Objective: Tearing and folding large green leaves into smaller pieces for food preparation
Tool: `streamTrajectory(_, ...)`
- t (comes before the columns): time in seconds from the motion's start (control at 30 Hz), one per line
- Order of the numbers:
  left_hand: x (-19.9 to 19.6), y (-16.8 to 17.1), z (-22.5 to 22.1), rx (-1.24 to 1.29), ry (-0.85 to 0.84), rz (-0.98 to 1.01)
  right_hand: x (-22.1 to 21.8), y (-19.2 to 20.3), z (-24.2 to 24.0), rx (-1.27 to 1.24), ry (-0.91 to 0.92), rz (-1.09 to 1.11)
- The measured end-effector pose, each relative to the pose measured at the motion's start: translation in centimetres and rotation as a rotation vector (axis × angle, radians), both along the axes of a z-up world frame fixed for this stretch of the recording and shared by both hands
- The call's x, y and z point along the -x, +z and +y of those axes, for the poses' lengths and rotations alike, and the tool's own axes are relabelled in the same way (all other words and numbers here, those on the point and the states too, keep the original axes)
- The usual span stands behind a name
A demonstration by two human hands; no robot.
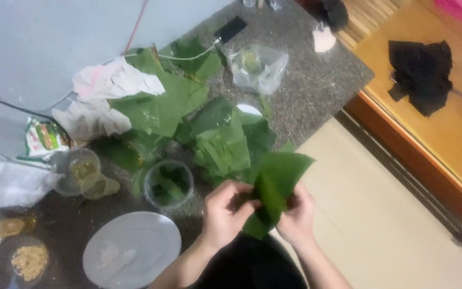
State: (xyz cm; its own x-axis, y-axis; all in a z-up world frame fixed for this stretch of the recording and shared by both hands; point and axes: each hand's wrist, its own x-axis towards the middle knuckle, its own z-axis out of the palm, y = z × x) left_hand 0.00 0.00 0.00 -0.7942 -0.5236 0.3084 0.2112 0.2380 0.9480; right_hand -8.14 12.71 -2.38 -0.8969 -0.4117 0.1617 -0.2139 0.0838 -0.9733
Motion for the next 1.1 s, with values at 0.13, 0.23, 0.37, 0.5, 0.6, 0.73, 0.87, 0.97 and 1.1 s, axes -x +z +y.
streamTrajectory(0.13,1.3,-1.0,-2.5,0.051,0.036,0.014,2.7,0.2,-2.7,-0.017,0.090,0.187)
streamTrajectory(0.23,1.9,0.6,-4.2,0.113,0.201,0.068,4.6,1.4,-4.8,0.199,0.268,0.163)
streamTrajectory(0.37,2.2,2.9,-4.9,0.029,0.388,0.066,7.3,2.6,-6.8,0.088,0.405,0.237)
streamTrajectory(0.5,3.6,3.5,-4.2,-0.141,0.522,-0.161,10.6,1.2,-7.6,0.135,0.664,0.326)
streamTrajectory(0.6,5.4,3.0,-3.4,-0.013,0.671,-0.079,12.8,1.8,-7.9,0.068,0.692,0.480)
streamTrajectory(0.73,7.1,3.8,-3.0,0.086,0.712,-0.008,13.9,3.3,-8.3,-0.012,0.736,0.395)
streamTrajectory(0.87,8.9,2.9,-2.4,0.129,0.852,0.066,15.2,3.3,-9.0,0.110,0.757,0.169)
streamTrajectory(0.97,9.6,2.5,-1.9,0.070,0.922,0.099,15.2,4.3,-10.0,0.143,0.795,0.156)
streamTrajectory(1.1,9.8,2.9,-1.5,0.085,0.942,0.105,16.1,2.2,-10.2,0.159,0.805,0.165)
